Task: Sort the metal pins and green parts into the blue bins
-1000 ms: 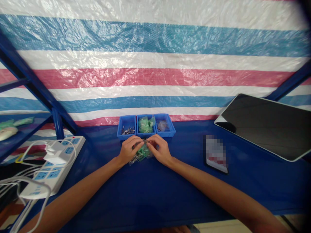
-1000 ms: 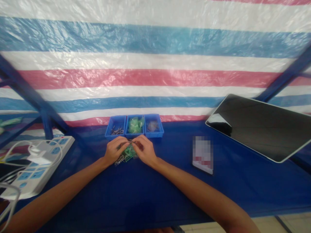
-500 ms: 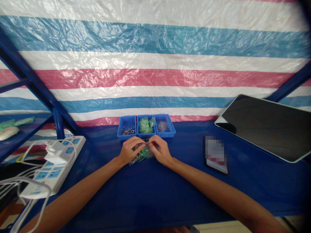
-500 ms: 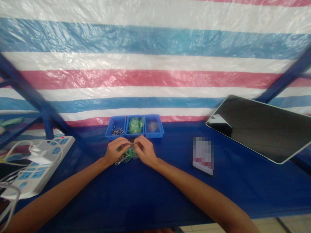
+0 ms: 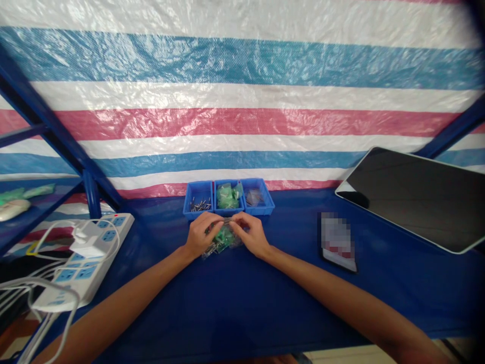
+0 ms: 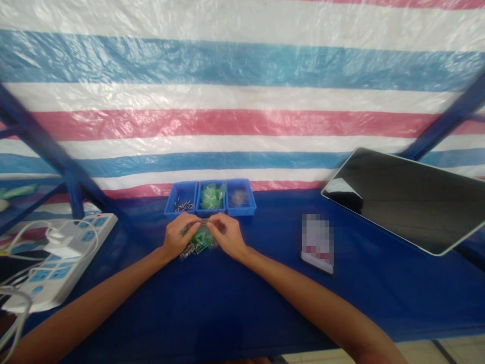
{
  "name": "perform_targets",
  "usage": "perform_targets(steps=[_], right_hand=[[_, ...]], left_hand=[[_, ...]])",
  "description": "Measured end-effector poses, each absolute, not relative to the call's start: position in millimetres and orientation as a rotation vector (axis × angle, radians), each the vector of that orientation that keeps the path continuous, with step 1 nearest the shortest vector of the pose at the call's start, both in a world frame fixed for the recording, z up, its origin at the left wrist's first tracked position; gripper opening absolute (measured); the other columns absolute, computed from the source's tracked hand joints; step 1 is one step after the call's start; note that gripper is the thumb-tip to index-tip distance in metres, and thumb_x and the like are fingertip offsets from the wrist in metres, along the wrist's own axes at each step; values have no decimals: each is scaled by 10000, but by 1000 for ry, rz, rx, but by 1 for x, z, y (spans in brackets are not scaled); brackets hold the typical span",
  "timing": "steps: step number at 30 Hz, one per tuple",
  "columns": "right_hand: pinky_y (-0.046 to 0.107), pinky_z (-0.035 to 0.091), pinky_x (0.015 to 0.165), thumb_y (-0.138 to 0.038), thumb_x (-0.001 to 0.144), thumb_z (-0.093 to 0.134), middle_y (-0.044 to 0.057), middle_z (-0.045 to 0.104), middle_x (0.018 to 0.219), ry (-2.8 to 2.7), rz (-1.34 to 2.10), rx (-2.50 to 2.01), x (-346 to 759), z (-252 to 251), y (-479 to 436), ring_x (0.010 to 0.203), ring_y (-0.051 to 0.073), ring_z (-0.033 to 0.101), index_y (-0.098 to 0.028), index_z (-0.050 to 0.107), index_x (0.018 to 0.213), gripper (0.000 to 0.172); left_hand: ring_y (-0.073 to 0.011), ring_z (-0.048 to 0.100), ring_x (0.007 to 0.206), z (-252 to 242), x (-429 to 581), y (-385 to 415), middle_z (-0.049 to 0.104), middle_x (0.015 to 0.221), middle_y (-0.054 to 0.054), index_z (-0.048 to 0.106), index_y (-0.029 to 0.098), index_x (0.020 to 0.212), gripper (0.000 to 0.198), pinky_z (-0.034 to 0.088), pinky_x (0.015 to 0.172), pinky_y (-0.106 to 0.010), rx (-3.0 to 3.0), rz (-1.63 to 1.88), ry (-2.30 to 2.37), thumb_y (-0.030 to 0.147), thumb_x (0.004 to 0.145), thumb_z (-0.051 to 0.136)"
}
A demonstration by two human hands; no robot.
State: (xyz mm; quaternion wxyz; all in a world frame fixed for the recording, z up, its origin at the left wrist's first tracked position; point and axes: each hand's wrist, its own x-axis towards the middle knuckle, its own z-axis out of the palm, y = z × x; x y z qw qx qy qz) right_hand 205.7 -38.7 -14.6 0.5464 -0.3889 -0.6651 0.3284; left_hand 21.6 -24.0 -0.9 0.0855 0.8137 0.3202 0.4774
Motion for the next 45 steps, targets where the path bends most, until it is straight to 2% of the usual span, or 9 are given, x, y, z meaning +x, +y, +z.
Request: perform_targets(steps=[6, 11, 13, 16, 19, 25, 31, 39, 45], right_hand=[[244, 487, 459, -416, 749, 665, 25, 666, 709, -909, 981, -915, 218, 6, -16, 481, 118, 576, -147, 611, 910, 319], [270, 556, 574, -312, 666, 739, 67, 703, 913, -631, 1088, -920, 229, 23, -7, 627, 159, 680, -138, 566, 1083, 484], [255, 532, 530, -307, 695, 700, 56, 701, 894, -736, 1049, -964, 231, 27, -8, 591, 146, 666, -138, 570, 1087, 446], [233, 462, 476, -293, 749, 632, 21, 678, 735, -1222, 897, -1139, 233, 33, -11, 489, 113, 591, -141, 646, 910, 222], [258, 461, 583, -283, 764, 637, 13, 651, 671, -1918, 647, -1290, 234, 36, -16, 579, 139, 606, -165, 682, 780, 127], [292, 481, 687, -336, 756, 681, 89, 605, 1068, -2692, 265, -1206, 223, 29, -36, 790, 194, 653, -211, 640, 1093, 361], [301, 477, 770, -288, 850, 578, 109, 633, 1055, -2786, 143, -1045, 214, 24, -42, 955, 223, 632, -197, 639, 1090, 264], [236, 413, 622, -212, 884, 498, 75, 690, 846, -2762, 85, -1036, 215, 30, -42, 738, 164, 643, -164, 651, 824, 171], [238, 390, 624, -220, 921, 422, 66, 663, 825, -2457, -9, -1085, 218, 30, -39, 708, 147, 606, -155, 625, 854, 224]], left_hand=[[-123, 553, 773, -4, 19, -22, 594, 1026, -78, 608, 165, 1026, 174, 469, 784, -290, 2318, 1551, 1086, 204, 879, 523], [-121, 556, 782, -5, 20, -21, 594, 1015, -73, 608, 166, 1017, 167, 471, 815, -300, 2377, 1536, 1034, 196, 878, 520], [-122, 562, 789, -5, 20, -21, 595, 1017, -75, 606, 165, 1018, 168, 473, 819, -299, 2366, 1542, 1037, 191, 879, 517], [-121, 566, 792, -5, 20, -21, 595, 1018, -76, 607, 165, 1018, 167, 473, 819, -296, 2354, 1541, 1034, 180, 876, 519], [-115, 564, 772, -5, 20, -22, 596, 1023, -77, 609, 163, 1011, 164, 473, 809, -291, 2347, 1531, 1033, 180, 880, 512], [-125, 580, 813, -3, 21, -22, 605, 1009, -76, 617, 159, 989, 156, 474, 787, -274, 2331, 1532, 1033, 177, 883, 504], [-144, 590, 861, -1, 22, -23, 623, 949, -71, 627, 158, 959, 155, 476, 760, -268, 2344, 1527, 986, 193, 891, 493], [-151, 596, 877, -2, 22, -22, 631, 937, -74, 629, 156, 956, 159, 478, 771, -277, 2329, 1516, 972, 196, 895, 487], [-169, 596, 930, -1, 19, -24, 640, 984, -79, 617, 155, 1031, 219, 462, 857, -313, 2306, 1452, 951, 212, 917, 439]])
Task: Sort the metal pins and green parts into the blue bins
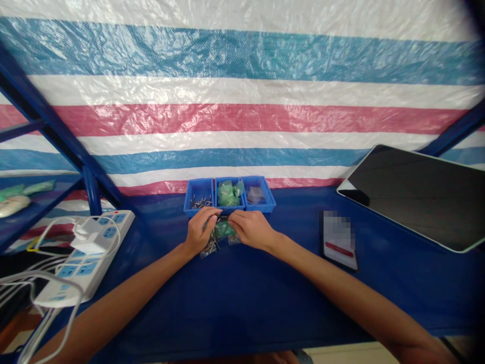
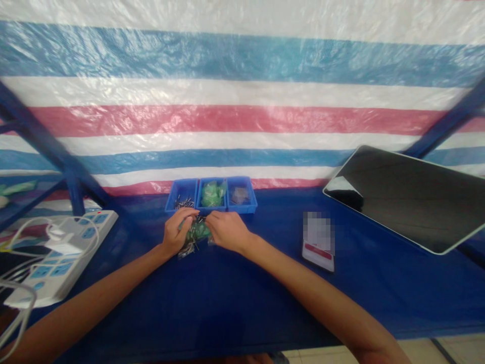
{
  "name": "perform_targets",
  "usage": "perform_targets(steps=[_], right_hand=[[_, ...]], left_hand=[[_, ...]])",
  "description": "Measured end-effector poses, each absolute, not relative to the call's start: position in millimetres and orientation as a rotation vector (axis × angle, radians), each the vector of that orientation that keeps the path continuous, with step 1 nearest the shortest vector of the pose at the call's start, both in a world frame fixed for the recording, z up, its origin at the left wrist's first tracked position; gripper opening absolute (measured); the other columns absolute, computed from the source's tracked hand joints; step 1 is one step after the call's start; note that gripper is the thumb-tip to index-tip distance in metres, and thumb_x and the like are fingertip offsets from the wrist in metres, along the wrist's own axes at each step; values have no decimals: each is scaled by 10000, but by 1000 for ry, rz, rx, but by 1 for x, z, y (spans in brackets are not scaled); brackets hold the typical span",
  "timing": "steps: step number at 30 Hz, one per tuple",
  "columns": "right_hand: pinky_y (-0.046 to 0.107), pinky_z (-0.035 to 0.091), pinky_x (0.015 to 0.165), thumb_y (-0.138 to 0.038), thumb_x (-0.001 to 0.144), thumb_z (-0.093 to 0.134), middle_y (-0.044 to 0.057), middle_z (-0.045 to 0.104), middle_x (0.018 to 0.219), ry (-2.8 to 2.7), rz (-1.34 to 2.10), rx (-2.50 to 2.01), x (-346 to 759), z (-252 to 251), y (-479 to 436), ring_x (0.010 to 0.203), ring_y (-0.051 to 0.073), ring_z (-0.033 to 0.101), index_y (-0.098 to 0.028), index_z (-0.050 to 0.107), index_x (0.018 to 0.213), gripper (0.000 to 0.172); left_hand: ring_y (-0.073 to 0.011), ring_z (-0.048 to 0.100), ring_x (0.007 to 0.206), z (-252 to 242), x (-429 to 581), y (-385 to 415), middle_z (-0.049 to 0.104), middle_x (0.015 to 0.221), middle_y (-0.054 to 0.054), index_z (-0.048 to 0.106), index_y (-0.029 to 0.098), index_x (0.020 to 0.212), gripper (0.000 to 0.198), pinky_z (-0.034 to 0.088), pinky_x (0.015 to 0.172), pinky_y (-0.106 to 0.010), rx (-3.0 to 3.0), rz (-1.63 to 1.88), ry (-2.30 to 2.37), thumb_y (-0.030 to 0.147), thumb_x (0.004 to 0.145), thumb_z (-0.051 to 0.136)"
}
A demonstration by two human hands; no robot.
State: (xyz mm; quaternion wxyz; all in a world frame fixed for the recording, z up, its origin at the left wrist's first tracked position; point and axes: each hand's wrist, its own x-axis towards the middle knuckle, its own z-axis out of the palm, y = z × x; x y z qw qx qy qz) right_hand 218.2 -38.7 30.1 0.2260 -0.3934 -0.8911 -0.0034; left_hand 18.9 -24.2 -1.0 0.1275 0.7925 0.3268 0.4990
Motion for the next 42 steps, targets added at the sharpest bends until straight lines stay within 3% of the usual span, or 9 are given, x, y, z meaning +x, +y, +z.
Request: perform_targets(steps=[4, 9, 15, 22, 31, 36, 38, 42], right_hand=[[238, 417, 703, -219, 939, 391, 61, 641, 830, -2169, 91, -1093, 220, 16, -34, 764, 148, 593, -163, 613, 879, 237], [261, 436, 743, -268, 949, 391, 56, 626, 822, -1897, 283, -1050, 215, 7, -36, 769, 156, 576, -168, 608, 868, 253], [243, 451, 599, -395, 873, 536, 21, 625, 783, -1704, 640, -1028, 208, -2, -40, 615, 129, 541, -174, 594, 1070, 302], [221, 420, 560, -418, 856, 549, 4, 575, 713, -1740, 720, -967, 207, -15, -36, 592, 113, 496, -159, 618, 820, 270], [230, 432, 610, -391, 900, 482, 18, 594, 731, -1773, 579, -1035, 207, -15, -39, 628, 129, 524, -158, 607, 851, 269], [237, 425, 608, -390, 885, 509, 10, 598, 697, -1762, 549, -1052, 207, -18, -37, 613, 129, 522, -162, 626, 799, 270], [234, 424, 583, -406, 863, 542, -4, 578, 658, -1728, 573, -1062, 207, -18, -38, 580, 124, 512, -163, 640, 860, 262], [227, 448, 573, -395, 873, 523, -37, 545, 625, -1628, 655, -1041, 206, -18, -40, 530, 109, 503, -178, 554, 1175, 373]], left_hand=[[-153, 584, 794, -3, 19, -23, 645, 888, -58, 615, 161, 1054, 227, 465, 759, -289, 2352, 1373, 964, 266, 906, 479], [-115, 502, 638, -5, 22, -19, 579, 708, -13, 634, 144, 915, 173, 433, 649, -244, 2427, 1378, 995, 297, 859, 575], [-104, 497, 603, -5, 21, -21, 549, 652, 2, 638, 151, 794, 187, 409, 602, -224, 2445, 1351, 1010, 300, 874, 556], [-110, 524, 625, -6, 19, -21, 577, 672, -15, 632, 153, 744, 185, 418, 603, -227, 2426, 1408, 954, 279, 865, 571], [-117, 521, 659, -7, 20, -19, 585, 690, -12, 639, 146, 887, 125, 445, 666, -251, 2493, 1379, 943, 253, 859, 581], [-111, 583, 649, -11, 20, -20, 649, 788, -22, 602, 173, 1093, 275, 494, 681, -246, 2429, 1463, 1021, 303, 850, 596], [-114, 610, 656, -12, 20, -21, 663, 786, -18, 585, 174, 1113, 315, 512, 706, -246, 2392, 1521, 1035, 315, 833, 619], [-127, 636, 674, -12, 19, -20, 675, 791, -24, 615, 175, 1023, 263, 527, 719, -257, 2353, 1581, 1085, 342, 821, 629]])
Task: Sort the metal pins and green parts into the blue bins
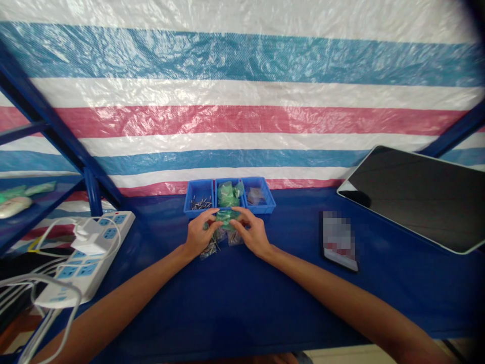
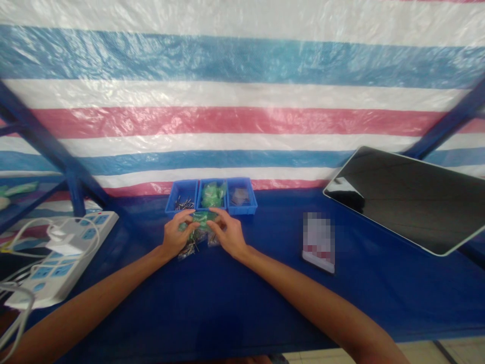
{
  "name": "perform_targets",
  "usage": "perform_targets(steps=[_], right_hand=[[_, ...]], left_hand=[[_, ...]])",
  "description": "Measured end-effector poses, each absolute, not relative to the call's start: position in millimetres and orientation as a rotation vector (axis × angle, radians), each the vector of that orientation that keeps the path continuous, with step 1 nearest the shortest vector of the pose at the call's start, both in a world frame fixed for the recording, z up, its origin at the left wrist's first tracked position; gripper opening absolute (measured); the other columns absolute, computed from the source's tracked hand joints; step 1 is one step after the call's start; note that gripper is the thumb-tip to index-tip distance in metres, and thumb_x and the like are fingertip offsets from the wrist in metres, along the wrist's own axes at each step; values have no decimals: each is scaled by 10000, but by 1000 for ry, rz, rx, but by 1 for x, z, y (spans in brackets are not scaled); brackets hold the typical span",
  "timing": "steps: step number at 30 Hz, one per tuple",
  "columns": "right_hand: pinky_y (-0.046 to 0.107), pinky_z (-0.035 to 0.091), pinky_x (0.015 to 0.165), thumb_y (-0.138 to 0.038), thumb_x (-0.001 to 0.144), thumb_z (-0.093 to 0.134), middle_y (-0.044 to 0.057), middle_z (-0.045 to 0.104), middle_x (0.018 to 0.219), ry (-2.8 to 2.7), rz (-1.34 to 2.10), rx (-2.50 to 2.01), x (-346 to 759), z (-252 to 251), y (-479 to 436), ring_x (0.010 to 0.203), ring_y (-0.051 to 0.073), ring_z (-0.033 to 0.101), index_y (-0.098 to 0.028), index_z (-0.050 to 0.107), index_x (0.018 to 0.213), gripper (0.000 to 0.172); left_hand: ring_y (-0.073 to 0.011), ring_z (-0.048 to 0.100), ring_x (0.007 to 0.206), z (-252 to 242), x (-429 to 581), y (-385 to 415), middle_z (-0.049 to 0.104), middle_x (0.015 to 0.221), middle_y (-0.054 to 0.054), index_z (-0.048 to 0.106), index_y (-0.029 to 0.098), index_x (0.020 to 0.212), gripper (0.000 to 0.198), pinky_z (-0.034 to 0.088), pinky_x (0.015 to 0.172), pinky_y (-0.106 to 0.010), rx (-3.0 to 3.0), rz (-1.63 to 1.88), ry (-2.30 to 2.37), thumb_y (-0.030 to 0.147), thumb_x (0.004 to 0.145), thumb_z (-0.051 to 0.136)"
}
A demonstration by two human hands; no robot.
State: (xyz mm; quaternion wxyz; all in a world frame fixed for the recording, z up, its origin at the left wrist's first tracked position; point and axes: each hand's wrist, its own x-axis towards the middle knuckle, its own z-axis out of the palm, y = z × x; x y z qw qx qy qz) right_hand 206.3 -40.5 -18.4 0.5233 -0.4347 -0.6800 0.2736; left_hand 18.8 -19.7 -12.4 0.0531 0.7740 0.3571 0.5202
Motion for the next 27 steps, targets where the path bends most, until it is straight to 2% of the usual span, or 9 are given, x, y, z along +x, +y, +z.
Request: perform_targets(steps=[4, 6, 8, 11, 13, 18, 24, 27], right_hand=[[240, 478, 587, -297, 940, 367, -8, 583, 718, -1588, 668, -995, 206, -18, -42, 526, 103, 519, -199, 431, 1316, 394], [258, 500, 631, -259, 927, 379, 44, 616, 893, -1623, 635, -968, 207, -19, -42, 598, 110, 557, -216, 455, 1302, 385], [274, 511, 682, -229, 903, 418, 80, 589, 1061, -1682, 584, -930, 207, -20, -42, 688, 120, 580, -228, 507, 1262, 370], [272, 512, 705, -191, 871, 456, 85, 544, 1136, -1755, 527, -903, 208, -22, -41, 723, 113, 579, -233, 575, 1192, 345], [270, 511, 697, -179, 856, 469, 80, 540, 1124, -1753, 513, -920, 209, -22, -40, 716, 110, 576, -228, 606, 1138, 317], [281, 491, 688, -270, 875, 516, 59, 587, 940, -1696, 512, -959, 208, -20, -39, 767, 150, 568, -201, 635, 955, 159], [263, 441, 641, -380, 886, 516, 22, 552, 743, -1720, 481, -987, 207, -17, -40, 676, 146, 521, -188, 570, 763, 234], [248, 418, 620, -404, 887, 507, -2, 509, 670, -1738, 464, -1015, 207, -19, -39, 626, 133, 489, -187, 536, 699, 289]], left_hand=[[-135, 648, 730, -14, 17, -17, 685, 863, -53, 632, 165, 817, 162, 524, 702, -245, 2329, 1640, 1154, 327, 814, 636], [-137, 652, 754, -16, 17, -17, 686, 875, -59, 624, 161, 769, 168, 522, 712, -243, 2341, 1669, 1147, 322, 816, 633], [-141, 654, 773, -17, 17, -16, 687, 890, -62, 622, 160, 760, 173, 521, 728, -247, 2349, 1689, 1131, 324, 817, 632], [-131, 643, 718, -17, 16, -17, 684, 839, -43, 639, 164, 846, 169, 514, 708, -246, 2350, 1640, 1099, 332, 823, 624], [-117, 618, 654, -14, 15, -19, 674, 789, -27, 645, 169, 919, 183, 503, 683, -242, 2369, 1547, 1062, 329, 844, 596], [-133, 576, 664, -5, 15, -23, 648, 757, -38, 639, 162, 1034, 283, 481, 668, -264, 2461, 1407, 897, 367, 846, 587], [-112, 552, 680, -5, 18, -23, 617, 827, -50, 649, 164, 936, 135, 472, 641, -242, 2445, 1450, 939, 250, 855, 583], [-132, 586, 758, -5, 19, -23, 632, 874, -65, 642, 156, 903, 115, 490, 703, -260, 2447, 1439, 918, 238, 858, 575]])
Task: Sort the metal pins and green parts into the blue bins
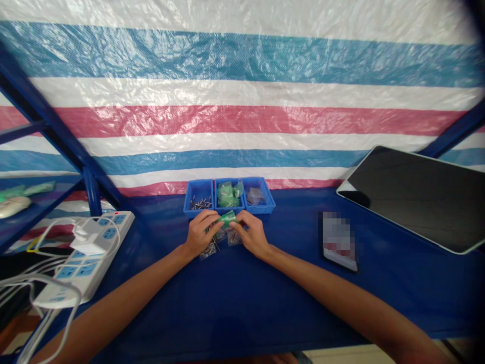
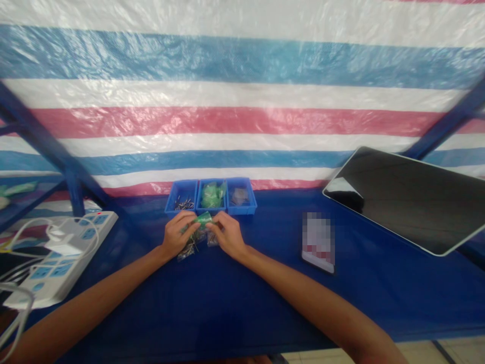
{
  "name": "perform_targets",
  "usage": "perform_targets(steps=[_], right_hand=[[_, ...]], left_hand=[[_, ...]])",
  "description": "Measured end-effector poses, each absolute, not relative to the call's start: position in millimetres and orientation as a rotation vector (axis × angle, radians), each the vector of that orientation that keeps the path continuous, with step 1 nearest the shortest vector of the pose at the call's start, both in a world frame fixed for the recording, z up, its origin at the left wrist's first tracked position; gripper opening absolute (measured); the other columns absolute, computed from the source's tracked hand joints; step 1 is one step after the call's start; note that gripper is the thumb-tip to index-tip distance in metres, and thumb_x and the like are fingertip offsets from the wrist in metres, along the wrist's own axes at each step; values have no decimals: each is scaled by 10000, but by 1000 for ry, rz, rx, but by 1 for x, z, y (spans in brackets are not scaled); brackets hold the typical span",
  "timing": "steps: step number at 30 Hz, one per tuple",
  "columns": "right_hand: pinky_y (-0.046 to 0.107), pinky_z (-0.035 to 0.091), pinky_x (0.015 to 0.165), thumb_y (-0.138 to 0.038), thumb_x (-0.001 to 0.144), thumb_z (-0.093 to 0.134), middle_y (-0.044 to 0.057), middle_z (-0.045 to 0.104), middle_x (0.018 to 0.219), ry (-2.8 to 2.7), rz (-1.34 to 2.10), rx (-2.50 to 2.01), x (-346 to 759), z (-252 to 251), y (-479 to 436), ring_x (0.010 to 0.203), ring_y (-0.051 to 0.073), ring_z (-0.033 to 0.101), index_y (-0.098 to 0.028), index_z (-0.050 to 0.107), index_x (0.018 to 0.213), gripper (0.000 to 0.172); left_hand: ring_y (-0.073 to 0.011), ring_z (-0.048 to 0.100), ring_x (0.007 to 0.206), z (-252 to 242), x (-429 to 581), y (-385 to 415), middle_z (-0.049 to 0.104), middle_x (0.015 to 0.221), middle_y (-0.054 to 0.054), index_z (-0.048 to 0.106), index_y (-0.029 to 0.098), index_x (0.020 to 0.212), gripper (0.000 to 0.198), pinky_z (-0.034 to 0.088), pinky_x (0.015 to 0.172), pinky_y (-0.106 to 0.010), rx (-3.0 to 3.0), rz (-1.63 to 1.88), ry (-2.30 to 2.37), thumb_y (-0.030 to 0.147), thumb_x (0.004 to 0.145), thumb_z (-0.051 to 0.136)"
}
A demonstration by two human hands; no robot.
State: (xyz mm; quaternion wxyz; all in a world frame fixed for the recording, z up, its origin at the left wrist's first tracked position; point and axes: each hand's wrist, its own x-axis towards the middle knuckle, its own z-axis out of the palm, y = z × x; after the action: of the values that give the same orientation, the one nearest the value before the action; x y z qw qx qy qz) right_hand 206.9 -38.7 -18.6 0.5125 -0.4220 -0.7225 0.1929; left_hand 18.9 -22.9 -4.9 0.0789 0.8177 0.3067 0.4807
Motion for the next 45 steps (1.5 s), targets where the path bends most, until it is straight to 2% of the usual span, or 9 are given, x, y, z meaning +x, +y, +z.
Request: perform_targets(steps=[6, 12, 20, 26, 29, 35, 38, 42, 45], right_hand=[[248, 440, 649, -378, 917, 448, 14, 575, 726, -1799, 513, -980, 208, -19, -41, 651, 139, 540, -180, 613, 912, 257], [251, 482, 663, -290, 964, 331, -10, 593, 715, -1744, 617, -967, 209, -21, -44, 577, 118, 561, -201, 433, 1310, 372], [304, 479, 840, -181, 922, 420, 63, 614, 1054, -1759, 451, -800, 208, -20, -38, 951, 168, 589, -249, 622, 1136, 302], [283, 480, 735, -204, 887, 500, 60, 586, 935, -1742, 441, -847, 208, -20, -38, 823, 158, 573, -210, 646, 968, 167], [278, 468, 726, -254, 893, 512, 67, 577, 930, -1739, 438, -864, 208, -17, -39, 837, 162, 564, -190, 613, 923, 123], [262, 446, 690, -295, 907, 497, 37, 561, 807, -1792, 449, -872, 208, -17, -39, 746, 146, 538, -180, 557, 795, 171], [262, 445, 677, -291, 924, 464, 19, 542, 730, -1784, 471, -883, 208, -19, -39, 695, 139, 528, -184, 547, 729, 237], [266, 478, 690, -227, 936, 417, 30, 585, 822, -1682, 521, -892, 207, -21, -40, 693, 131, 559, -199, 583, 1011, 185], [256, 505, 669, -190, 898, 474, 59, 561, 1029, -1671, 517, -855, 206, -22, -40, 720, 118, 575, -234, 512, 1204, 312]], left_hand=[[-132, 634, 722, -11, 19, -22, 678, 803, -40, 648, 158, 930, 142, 508, 715, -248, 2433, 1469, 1010, 254, 867, 566], [-122, 655, 723, -20, 17, -17, 692, 931, -56, 633, 163, 953, 202, 543, 686, -234, 2331, 1680, 1080, 325, 834, 612], [-123, 657, 736, -24, 15, -15, 683, 903, -49, 624, 163, 950, 189, 533, 687, -224, 2208, 1622, 1120, 321, 865, 564], [-136, 641, 771, -13, 13, -22, 674, 884, -52, 633, 157, 980, 270, 496, 745, -247, 2269, 1431, 995, 333, 923, 437], [-126, 590, 671, -6, 14, -24, 628, 775, -35, 612, 141, 1018, 296, 478, 675, -247, 2303, 1380, 883, 369, 909, 456], [-128, 550, 724, -5, 18, -22, 574, 806, -37, 584, 149, 810, 142, 460, 689, -252, 2404, 1448, 998, 286, 847, 582], [-141, 592, 787, -11, 17, -22, 607, 877, -51, 580, 156, 864, 128, 478, 734, -263, 2368, 1439, 1032, 283, 857, 569], [-79, 570, 532, -22, 16, -19, 597, 723, 22, 484, 162, 1101, 254, 470, 573, -204, 2118, 1495, 1047, 286, 885, 536], [-64, 510, 422, -28, 16, -17, 528, 580, 79, 436, 161, 1169, 327, 426, 481, -178, 2069, 1455, 1045, 291, 886, 537]])
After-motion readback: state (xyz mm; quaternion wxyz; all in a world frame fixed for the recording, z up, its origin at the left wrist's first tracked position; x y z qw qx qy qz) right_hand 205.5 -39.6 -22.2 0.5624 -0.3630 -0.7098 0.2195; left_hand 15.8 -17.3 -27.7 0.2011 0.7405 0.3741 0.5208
